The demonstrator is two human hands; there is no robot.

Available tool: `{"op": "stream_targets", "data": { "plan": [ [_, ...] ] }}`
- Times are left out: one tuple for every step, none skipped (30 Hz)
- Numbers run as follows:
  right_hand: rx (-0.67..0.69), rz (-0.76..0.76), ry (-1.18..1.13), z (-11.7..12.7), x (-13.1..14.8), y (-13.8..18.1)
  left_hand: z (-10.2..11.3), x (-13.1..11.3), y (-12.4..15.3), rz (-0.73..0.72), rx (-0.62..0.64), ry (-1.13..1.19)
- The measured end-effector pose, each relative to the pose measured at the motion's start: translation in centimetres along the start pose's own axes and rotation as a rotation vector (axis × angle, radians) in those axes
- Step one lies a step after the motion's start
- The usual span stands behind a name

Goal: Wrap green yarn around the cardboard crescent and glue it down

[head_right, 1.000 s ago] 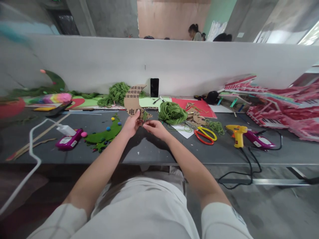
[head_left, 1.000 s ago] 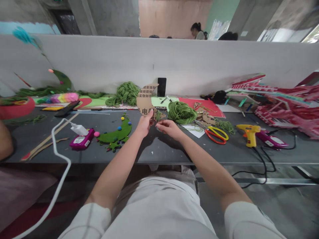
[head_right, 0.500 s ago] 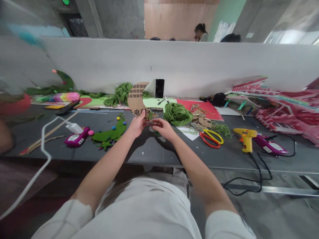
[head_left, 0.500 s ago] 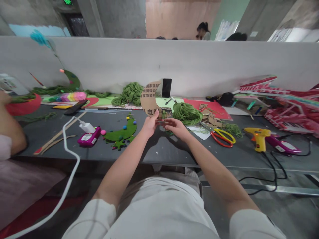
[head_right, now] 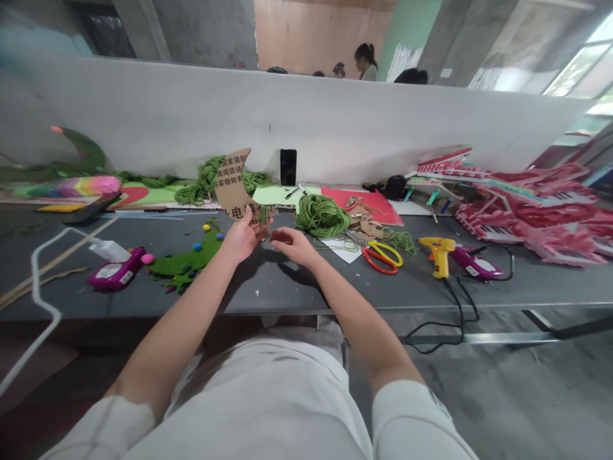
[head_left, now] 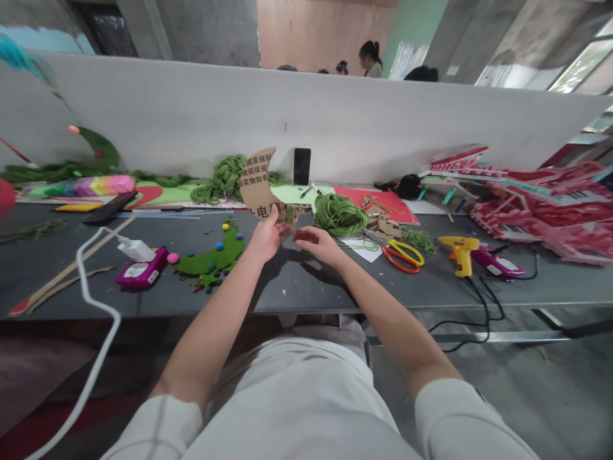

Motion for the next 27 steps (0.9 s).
{"op": "stream_targets", "data": {
  "plan": [
    [-0.024,0.015,-0.014,0.2,0.1,0.0,-0.1,0.2,0.0,-0.003,0.002,-0.005],
    [-0.044,0.029,-0.031,0.4,0.2,-0.1,-0.1,0.4,0.0,-0.007,0.004,-0.010],
    [-0.057,0.039,-0.049,0.6,0.4,-0.1,-0.1,0.6,0.0,-0.010,0.006,-0.015],
    [-0.063,0.044,-0.069,0.7,0.5,-0.1,-0.1,0.8,0.0,-0.014,0.008,-0.020],
    [-0.063,0.043,-0.087,0.8,0.7,0.0,-0.1,0.9,-0.1,-0.020,0.010,-0.025],
    [-0.061,0.039,-0.103,0.8,0.8,0.0,-0.1,1.1,-0.1,-0.028,0.013,-0.029],
    [-0.059,0.032,-0.115,0.8,0.9,0.1,0.0,1.3,-0.2,-0.036,0.015,-0.034],
    [-0.058,0.024,-0.124,0.7,1.0,0.1,0.0,1.4,-0.2,-0.044,0.017,-0.039],
    [-0.058,0.017,-0.128,0.7,1.1,0.2,0.0,1.6,-0.2,-0.050,0.021,-0.044],
    [-0.060,0.011,-0.129,0.6,1.1,0.2,0.0,1.7,-0.2,-0.055,0.025,-0.050],
    [-0.062,0.006,-0.130,0.5,1.1,0.3,0.0,1.8,-0.2,-0.060,0.031,-0.054],
    [-0.064,0.002,-0.131,0.4,1.1,0.3,-0.1,1.8,-0.1,-0.065,0.038,-0.058],
    [-0.066,0.000,-0.134,0.3,1.1,0.3,-0.1,1.9,0.0,-0.070,0.045,-0.061],
    [-0.068,-0.001,-0.139,0.2,1.0,0.4,-0.2,2.0,0.0,-0.075,0.053,-0.064],
    [-0.070,0.000,-0.146,0.2,1.0,0.3,-0.3,2.1,0.1,-0.080,0.060,-0.067],
    [-0.075,0.001,-0.155,0.2,1.0,0.3,-0.3,2.2,0.2,-0.084,0.066,-0.071],
    [-0.081,0.004,-0.163,0.2,0.9,0.3,-0.4,2.3,0.3,-0.085,0.071,-0.077],
    [-0.090,0.006,-0.170,0.2,0.9,0.2,-0.4,2.4,0.4,-0.084,0.076,-0.083],
    [-0.099,0.009,-0.176,0.3,0.8,0.2,-0.4,2.5,0.5,-0.083,0.079,-0.089],
    [-0.110,0.010,-0.180,0.3,0.8,0.1,-0.4,2.6,0.5,-0.082,0.081,-0.094],
    [-0.119,0.009,-0.183,0.4,0.7,0.1,-0.4,2.6,0.5,-0.083,0.081,-0.098],
    [-0.128,0.007,-0.185,0.5,0.7,0.0,-0.3,2.5,0.4,-0.085,0.079,-0.102],
    [-0.135,0.003,-0.187,0.7,0.6,0.0,-0.2,2.4,0.3,-0.091,0.073,-0.104],
    [-0.141,-0.003,-0.190,0.8,0.6,-0.1,0.0,2.2,0.1,-0.101,0.063,-0.106],
    [-0.146,-0.011,-0.192,0.9,0.5,-0.1,0.2,1.8,-0.2,-0.113,0.048,-0.106],
    [-0.148,-0.022,-0.194,1.0,0.4,-0.1,0.4,1.4,-0.6,-0.129,0.031,-0.100],
    [-0.149,-0.034,-0.195,1.1,0.3,-0.1,0.8,0.9,-0.9,-0.163,0.004,-0.112]
  ]
}}
Point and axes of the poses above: each hand's wrist, its own y-axis away from the middle knuckle, its own z-axis out of the back of the hand, x = y × z, the point moved 2 cm from there along -y, towards the middle knuckle, and after that the axes turned 7 degrees about -z, right-handed, at the moved point
